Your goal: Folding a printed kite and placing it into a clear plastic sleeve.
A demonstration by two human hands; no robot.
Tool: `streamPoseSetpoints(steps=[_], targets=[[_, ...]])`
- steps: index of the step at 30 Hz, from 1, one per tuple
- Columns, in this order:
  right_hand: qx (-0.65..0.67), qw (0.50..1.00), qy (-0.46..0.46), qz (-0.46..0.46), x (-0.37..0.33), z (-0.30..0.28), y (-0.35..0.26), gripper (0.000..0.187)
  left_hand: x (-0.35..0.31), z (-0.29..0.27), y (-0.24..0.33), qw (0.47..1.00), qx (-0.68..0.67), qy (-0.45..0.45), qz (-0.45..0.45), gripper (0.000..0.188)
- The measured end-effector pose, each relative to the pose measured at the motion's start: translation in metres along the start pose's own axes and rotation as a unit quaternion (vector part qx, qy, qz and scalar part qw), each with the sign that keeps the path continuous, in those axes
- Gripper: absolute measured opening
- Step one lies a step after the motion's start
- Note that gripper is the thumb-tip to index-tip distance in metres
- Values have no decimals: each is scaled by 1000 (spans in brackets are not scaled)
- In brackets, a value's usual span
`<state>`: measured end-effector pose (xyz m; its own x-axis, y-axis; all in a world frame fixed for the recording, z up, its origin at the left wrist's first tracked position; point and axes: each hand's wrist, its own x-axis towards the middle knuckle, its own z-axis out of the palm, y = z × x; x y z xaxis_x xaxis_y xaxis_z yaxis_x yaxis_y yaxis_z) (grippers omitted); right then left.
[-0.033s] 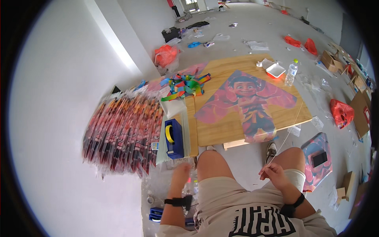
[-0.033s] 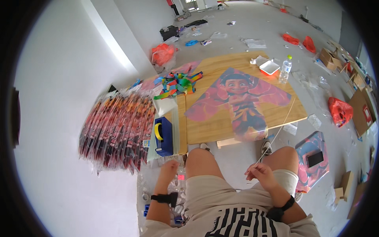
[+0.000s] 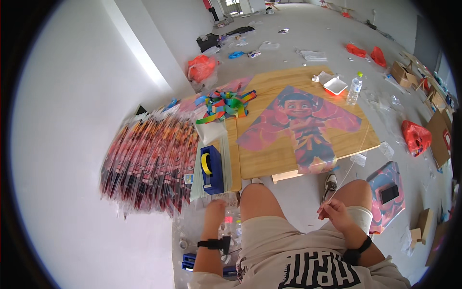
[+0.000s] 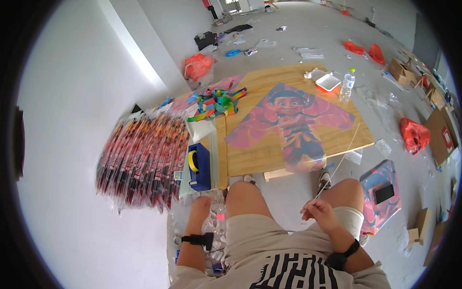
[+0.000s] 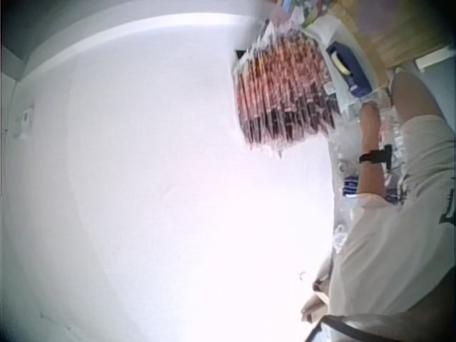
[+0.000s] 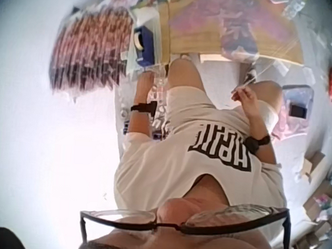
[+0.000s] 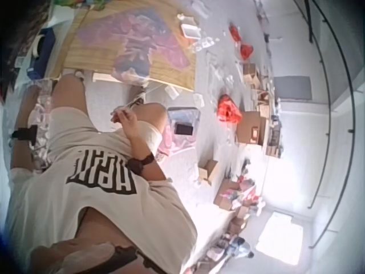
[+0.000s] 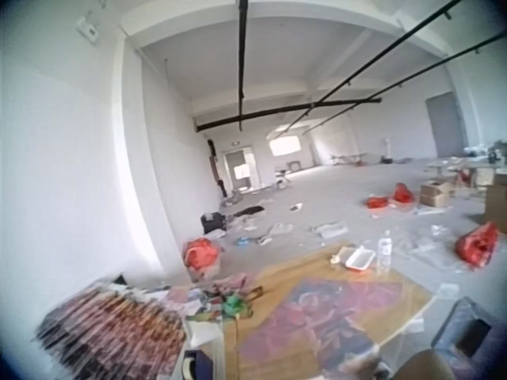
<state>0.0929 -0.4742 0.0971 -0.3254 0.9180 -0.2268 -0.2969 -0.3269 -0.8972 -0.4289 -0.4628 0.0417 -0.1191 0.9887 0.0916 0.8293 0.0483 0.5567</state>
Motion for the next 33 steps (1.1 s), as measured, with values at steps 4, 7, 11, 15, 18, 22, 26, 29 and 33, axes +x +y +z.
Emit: streamPoseSetpoints(steps=[4,7,11,15,18,22,26,29,33], targets=[[-28,998,42,37,-4,-19,25,19,18,16,-60,995,96,-19,-6,19],[-52,997,29,52,6,-13,34,19,29,40,-98,981,139,-75,-116,19],[-91,994,3,59,8,-7,35,20,45,54,-110,951,188,-146,-199,27],[-90,995,5,51,7,-14,37,21,63,70,-125,939,200,-153,-235,32],[-85,995,24,45,9,-16,36,21,63,73,-126,954,181,-141,-194,22],[-109,992,24,55,9,-19,37,19,63,69,-112,965,183,-92,-166,20],[-98,994,23,41,9,-20,40,20,61,62,-116,982,136,-73,-111,19],[-66,997,19,35,12,-22,43,21,42,56,-132,994,80,-13,-72,15],[90,990,72,87,7,-19,28,25,-5,39,-122,991,118,69,8,12]])
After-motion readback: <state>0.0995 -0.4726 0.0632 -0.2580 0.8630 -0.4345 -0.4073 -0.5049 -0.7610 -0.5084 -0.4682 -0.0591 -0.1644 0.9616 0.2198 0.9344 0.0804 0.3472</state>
